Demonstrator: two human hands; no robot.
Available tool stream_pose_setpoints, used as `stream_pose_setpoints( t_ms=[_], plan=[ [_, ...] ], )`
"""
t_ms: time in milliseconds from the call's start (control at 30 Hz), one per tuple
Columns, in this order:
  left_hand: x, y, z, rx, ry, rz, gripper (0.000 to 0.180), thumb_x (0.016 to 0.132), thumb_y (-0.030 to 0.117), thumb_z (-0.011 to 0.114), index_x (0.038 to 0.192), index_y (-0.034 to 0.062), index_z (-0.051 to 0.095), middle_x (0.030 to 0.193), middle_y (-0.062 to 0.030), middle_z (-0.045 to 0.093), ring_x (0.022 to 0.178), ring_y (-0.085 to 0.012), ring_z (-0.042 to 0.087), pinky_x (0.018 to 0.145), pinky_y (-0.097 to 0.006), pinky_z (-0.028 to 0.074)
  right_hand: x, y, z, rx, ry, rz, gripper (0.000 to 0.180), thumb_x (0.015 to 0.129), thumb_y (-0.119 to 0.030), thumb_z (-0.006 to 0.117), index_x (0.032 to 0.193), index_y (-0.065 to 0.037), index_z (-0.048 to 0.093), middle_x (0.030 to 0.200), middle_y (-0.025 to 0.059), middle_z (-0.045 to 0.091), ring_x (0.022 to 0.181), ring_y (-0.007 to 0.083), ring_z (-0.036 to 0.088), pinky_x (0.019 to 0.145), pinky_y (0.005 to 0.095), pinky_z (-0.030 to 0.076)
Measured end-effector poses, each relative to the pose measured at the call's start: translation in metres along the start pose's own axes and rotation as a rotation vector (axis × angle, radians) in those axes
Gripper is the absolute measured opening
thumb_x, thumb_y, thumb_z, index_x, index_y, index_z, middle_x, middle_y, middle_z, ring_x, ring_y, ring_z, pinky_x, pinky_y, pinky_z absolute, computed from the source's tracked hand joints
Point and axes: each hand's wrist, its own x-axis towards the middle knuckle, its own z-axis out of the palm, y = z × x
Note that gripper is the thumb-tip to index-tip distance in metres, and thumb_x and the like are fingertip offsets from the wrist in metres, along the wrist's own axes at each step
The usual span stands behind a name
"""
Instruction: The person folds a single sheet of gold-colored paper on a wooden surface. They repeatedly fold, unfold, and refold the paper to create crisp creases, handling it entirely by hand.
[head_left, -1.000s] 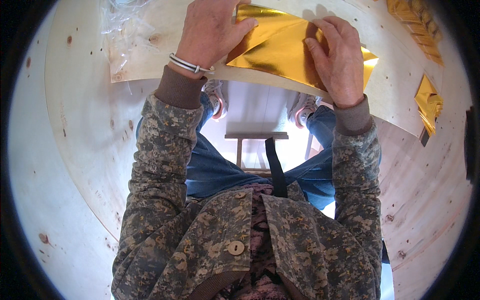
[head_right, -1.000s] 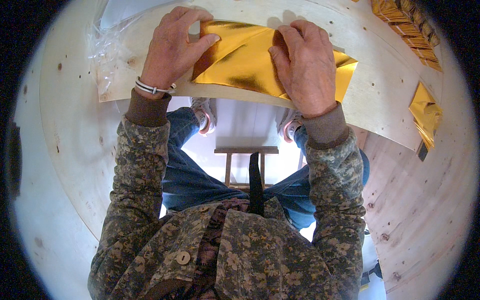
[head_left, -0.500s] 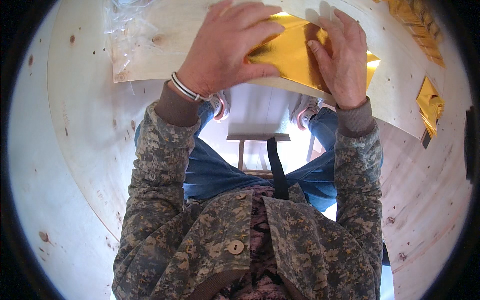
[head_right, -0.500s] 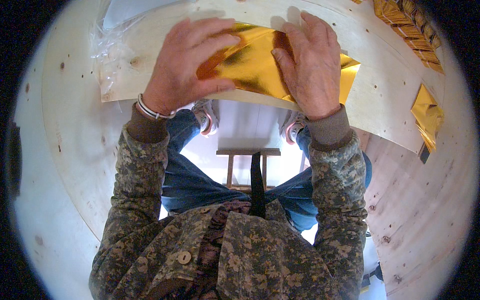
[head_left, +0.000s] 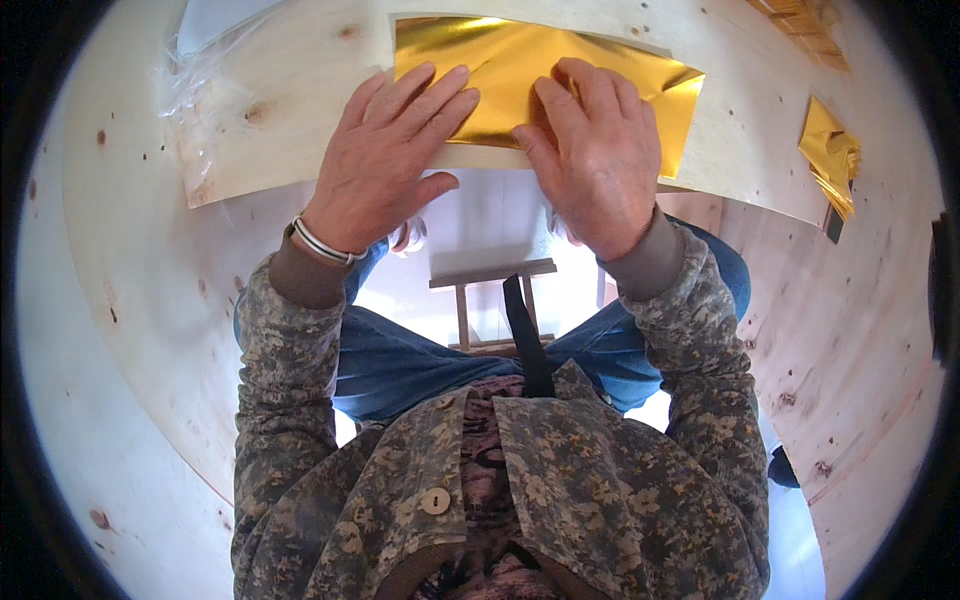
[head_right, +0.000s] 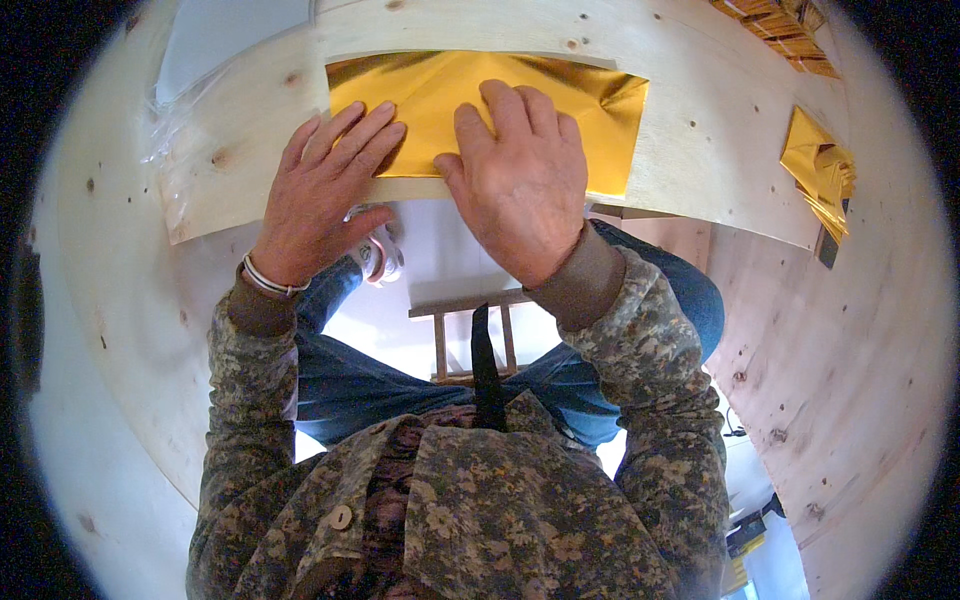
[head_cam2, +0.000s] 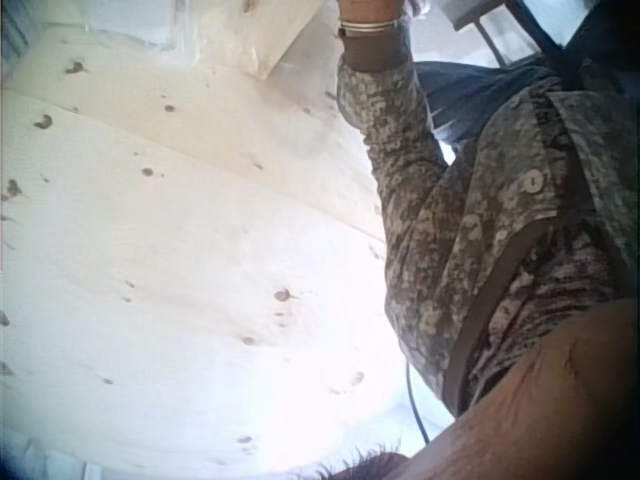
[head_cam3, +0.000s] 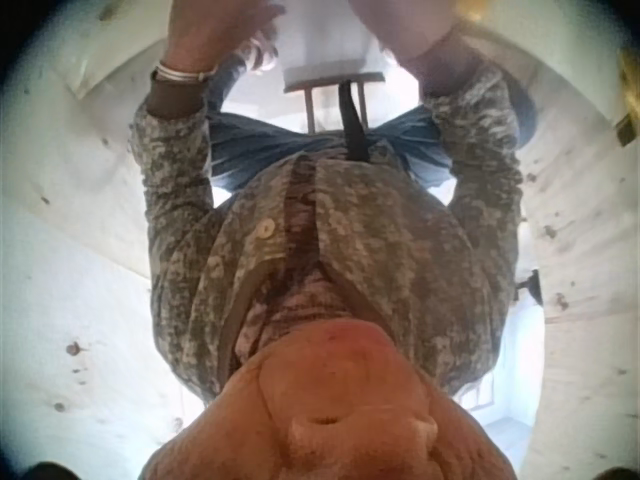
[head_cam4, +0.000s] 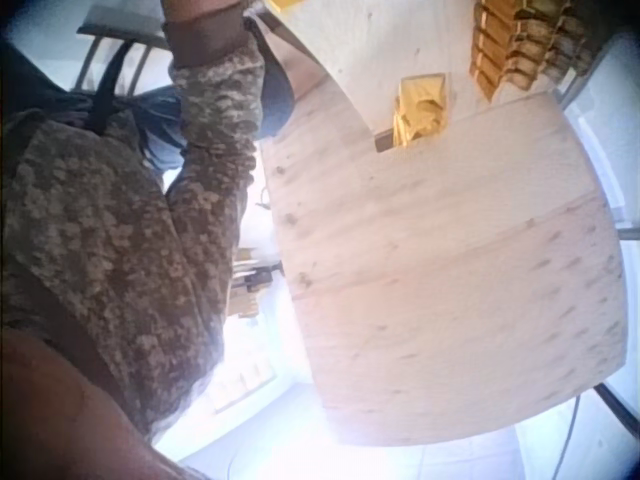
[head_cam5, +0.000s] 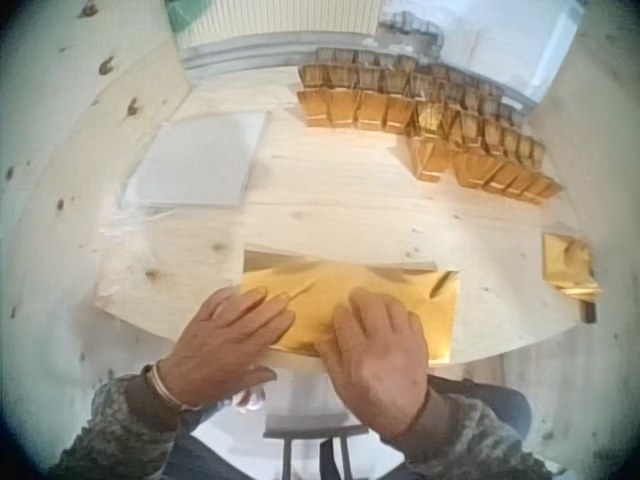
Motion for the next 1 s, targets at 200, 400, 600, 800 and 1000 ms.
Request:
stream_pose_setpoints(
  t_ms=[200,400,600,800,1000],
  plan=[
    [0.001,0.004,0.003,0.031,0.022,-0.018,0.089,0.067,0.032,0.088,0.145,0.0181,0.046,0.152,-0.0017,0.044,0.138,-0.0249,0.04,0.116,-0.041,0.031,-0.013,-0.003,-0.011,-0.011,-0.115,0.041,0.046,0.081,-0.024,0.08,0.119,-0.001,0.066,0.124,0.0183,0.062,0.114,0.0351,0.058,0.094,0.0442,0.049],
    [0.006,0.008,0.001,0.004,0.025,-0.032,0.089,0.065,0.031,0.089,0.143,0.0175,0.048,0.148,-0.0031,0.047,0.135,-0.0271,0.042,0.113,-0.042,0.034,-0.017,0.001,-0.011,0.026,-0.13,0.041,0.052,0.08,-0.027,0.079,0.123,-0.001,0.063,0.129,0.0195,0.058,0.12,0.0353,0.054,0.098,0.0458,0.046],
    [0.006,0.01,0.002,0.021,0.045,-0.03,0.089,0.064,0.033,0.089,0.142,0.0167,0.05,0.147,-0.0045,0.047,0.134,-0.0267,0.043,0.114,-0.043,0.033,-0.02,0.004,-0.008,0.046,-0.128,0.034,0.052,0.079,-0.029,0.076,0.121,0.0,0.063,0.13,0.0205,0.057,0.123,0.0362,0.052,0.1,0.0475,0.043],
    [0.008,0.024,0.009,-0.059,0.143,-0.063,0.092,0.062,0.024,0.087,0.145,0.0173,0.048,0.151,-0.005,0.046,0.137,-0.0266,0.044,0.116,-0.048,0.03,-0.022,0.007,-0.011,0.06,-0.094,0.015,0.047,0.083,-0.026,0.075,0.121,0.0,0.064,0.128,0.0196,0.06,0.119,0.0354,0.056,0.099,0.0463,0.045],
    [0.02,0.044,0.024,-0.005,0.091,-0.067,0.091,0.066,0.028,0.084,0.148,0.0179,0.045,0.155,-0.0026,0.042,0.14,-0.0236,0.04,0.116,-0.044,0.03,-0.016,0.016,-0.016,0.132,0.123,0.05,0.037,0.082,-0.019,0.072,0.112,0.001,0.066,0.119,0.0187,0.064,0.109,0.0342,0.06,0.093,0.0441,0.048]
  ],
)
